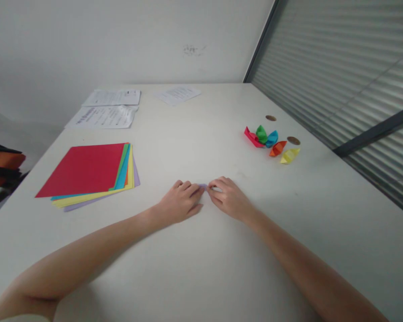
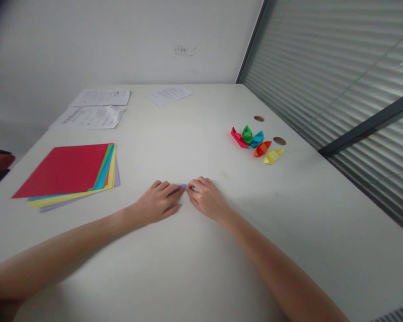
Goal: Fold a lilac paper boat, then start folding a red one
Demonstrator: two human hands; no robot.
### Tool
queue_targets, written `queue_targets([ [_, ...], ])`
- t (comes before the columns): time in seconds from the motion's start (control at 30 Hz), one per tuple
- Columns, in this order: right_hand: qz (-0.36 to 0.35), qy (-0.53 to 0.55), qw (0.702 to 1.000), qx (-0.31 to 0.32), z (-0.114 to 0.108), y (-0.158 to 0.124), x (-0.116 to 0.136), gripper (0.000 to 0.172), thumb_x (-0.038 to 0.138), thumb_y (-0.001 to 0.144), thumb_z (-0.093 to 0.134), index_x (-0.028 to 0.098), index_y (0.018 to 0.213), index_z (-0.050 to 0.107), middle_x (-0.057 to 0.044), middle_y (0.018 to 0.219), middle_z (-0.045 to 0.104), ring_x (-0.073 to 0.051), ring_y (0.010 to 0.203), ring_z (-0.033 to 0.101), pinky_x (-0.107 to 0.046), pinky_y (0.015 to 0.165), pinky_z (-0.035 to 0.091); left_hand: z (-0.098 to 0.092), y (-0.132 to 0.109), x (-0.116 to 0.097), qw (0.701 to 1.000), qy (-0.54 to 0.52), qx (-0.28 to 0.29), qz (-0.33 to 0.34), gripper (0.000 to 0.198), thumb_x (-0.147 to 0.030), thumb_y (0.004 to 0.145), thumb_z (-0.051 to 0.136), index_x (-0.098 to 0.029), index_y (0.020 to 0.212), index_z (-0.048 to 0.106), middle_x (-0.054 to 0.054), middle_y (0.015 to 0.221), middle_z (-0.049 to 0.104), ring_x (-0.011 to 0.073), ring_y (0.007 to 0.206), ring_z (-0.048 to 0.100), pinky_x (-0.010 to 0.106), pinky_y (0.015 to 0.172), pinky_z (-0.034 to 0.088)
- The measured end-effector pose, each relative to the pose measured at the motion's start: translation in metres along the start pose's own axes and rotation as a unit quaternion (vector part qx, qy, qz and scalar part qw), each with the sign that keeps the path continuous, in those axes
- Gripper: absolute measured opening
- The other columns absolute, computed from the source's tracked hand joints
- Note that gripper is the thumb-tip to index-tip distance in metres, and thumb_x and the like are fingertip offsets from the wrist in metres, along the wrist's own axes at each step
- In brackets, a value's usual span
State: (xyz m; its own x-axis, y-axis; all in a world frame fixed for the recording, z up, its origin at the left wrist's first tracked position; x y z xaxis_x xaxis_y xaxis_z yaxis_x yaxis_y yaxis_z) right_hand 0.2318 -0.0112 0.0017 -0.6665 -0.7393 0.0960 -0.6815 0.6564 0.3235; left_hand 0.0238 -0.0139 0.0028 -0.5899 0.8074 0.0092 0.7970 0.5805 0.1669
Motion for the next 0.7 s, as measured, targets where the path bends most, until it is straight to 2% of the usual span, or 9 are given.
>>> queue_targets([
  [0.17,-0.03,-0.02,0.999,0.019,-0.001,0.002,-0.001,0.017,0.016,0.093,0.052,0.014,0.097,0.068,-0.009,0.091,0.065,-0.021,0.091,0.051,-0.036,0.078,0.038,-0.003,0.0,-0.001,1.0,0.015,-0.001,-0.005,0.043,-0.041,0.096,0.042,-0.012,0.125,0.055,0.014,0.119,0.058,0.0261,0.097,0.053,0.041,0.08,0.041],
  [0.27,-0.038,-0.034,0.998,0.025,-0.002,0.003,-0.001,0.019,0.016,0.095,0.049,0.014,0.096,0.067,-0.008,0.089,0.065,-0.021,0.089,0.052,-0.035,0.076,0.037,-0.003,0.0,-0.001,1.0,0.017,-0.004,0.008,0.04,-0.04,0.097,0.041,-0.012,0.119,0.059,0.014,0.13,0.056,0.025,0.098,0.053,0.04,0.08,0.042],
  [0.4,-0.038,-0.038,0.998,0.024,-0.002,0.002,-0.001,0.019,0.017,0.095,0.048,0.013,0.097,0.067,-0.008,0.088,0.065,-0.021,0.087,0.053,-0.035,0.075,0.038,-0.001,0.0,0.0,1.0,0.009,-0.008,0.026,0.04,-0.038,0.097,0.041,-0.011,0.122,0.057,0.013,0.138,0.053,0.0248,0.103,0.053,0.041,0.081,0.043],
  [0.53,-0.031,0.014,0.999,0.015,-0.001,0.0,-0.004,0.019,0.019,0.095,0.05,0.016,0.096,0.068,-0.007,0.088,0.066,-0.02,0.087,0.056,-0.035,0.077,0.041,-0.003,0.001,0.002,0.999,0.0,0.002,0.033,0.038,-0.038,0.096,0.042,-0.013,0.119,0.058,0.013,0.138,0.055,0.0245,0.104,0.055,0.042,0.082,0.044],
  [0.7,0.001,0.148,0.989,-0.012,-0.001,-0.003,-0.014,0.019,0.02,0.092,0.055,0.022,0.104,0.07,-0.006,0.095,0.068,-0.018,0.09,0.06,-0.036,0.084,0.048,-0.005,0.001,0.003,0.999,-0.01,0.006,0.031,0.037,-0.039,0.096,0.042,-0.015,0.12,0.056,0.012,0.139,0.054,0.0246,0.104,0.055,0.042,0.083,0.043],
])
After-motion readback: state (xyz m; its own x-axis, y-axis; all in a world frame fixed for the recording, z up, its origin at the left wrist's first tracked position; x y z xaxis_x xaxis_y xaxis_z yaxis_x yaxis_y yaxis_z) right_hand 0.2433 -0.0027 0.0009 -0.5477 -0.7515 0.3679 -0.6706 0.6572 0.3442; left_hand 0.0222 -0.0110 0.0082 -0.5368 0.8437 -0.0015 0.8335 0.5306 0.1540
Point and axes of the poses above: each hand's wrist, its own y-axis towards the middle knuckle, its own z-axis out of the palm, x = y × z, the point moved 1 cm from there along y, towards the middle knuckle
